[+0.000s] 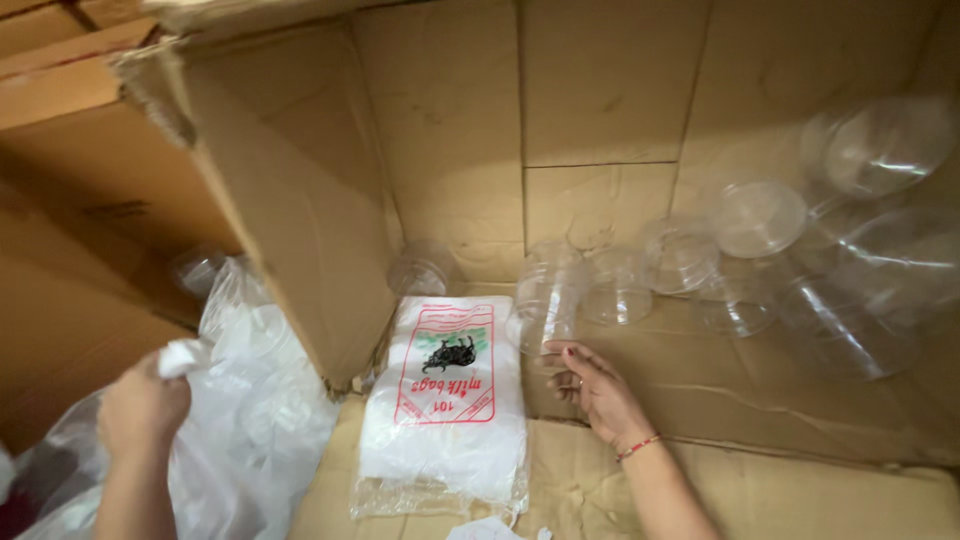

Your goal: The person places clear plastic containers into white plastic bags inside a cardboard box. They repeatedly pick up containers, insert them into bags, and arrange the filled bags within the box.

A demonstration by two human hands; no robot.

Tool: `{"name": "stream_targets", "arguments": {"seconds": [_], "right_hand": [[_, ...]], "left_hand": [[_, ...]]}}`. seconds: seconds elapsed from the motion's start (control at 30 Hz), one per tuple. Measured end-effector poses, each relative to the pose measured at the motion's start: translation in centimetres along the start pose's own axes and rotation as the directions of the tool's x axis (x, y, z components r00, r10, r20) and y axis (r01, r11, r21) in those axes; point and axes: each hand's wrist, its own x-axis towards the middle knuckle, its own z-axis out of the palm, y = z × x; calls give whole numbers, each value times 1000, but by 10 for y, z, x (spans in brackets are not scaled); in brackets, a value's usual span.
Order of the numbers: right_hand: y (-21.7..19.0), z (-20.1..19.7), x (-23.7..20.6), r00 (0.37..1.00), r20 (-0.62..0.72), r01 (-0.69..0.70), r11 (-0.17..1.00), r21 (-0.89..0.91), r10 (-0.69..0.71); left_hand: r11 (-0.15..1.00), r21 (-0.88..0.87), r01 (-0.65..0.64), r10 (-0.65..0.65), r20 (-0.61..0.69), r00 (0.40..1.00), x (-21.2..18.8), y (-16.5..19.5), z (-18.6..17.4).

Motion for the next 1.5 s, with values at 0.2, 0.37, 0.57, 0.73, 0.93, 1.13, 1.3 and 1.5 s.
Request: {"name": "stream_targets", "arguments": {"seconds": [0.2, 0.37, 0.57, 0.73, 0.93, 1.13, 1.3, 1.5], "right_hand": [[6, -3, 4, 999, -26, 24, 1000, 20, -23], [6, 1, 1, 994, -5, 111, 994, 8, -111], [10, -2, -1, 957, 197, 194, 974, 115, -214], [28, -11, 6, 922, 4, 386, 914, -123, -388], [7, -28, 1, 947, -212, 307, 876, 373, -241], [18, -3, 7, 913, -358, 224, 974, 33, -198], [17, -19, 5, 918, -340, 293, 925, 240, -203], [23, -11, 10, 917, -350, 304, 902, 305, -191]], "left_hand": [[994, -37, -103, 108, 150, 983, -38, 39, -28], [558, -813, 168, 396, 438, 807, -112, 122, -57], [151, -827, 541, 686, 482, 545, -187, 298, -12], [199, -859, 471, 657, 473, 586, -217, 375, 20], [241, -912, 331, 511, 409, 756, -216, 373, 43], [216, -931, 295, 502, 365, 784, -228, 375, 54], [192, -867, 460, 406, 497, 767, -224, 370, 48], [108, -783, 613, 424, 594, 684, -222, 365, 43]]}}
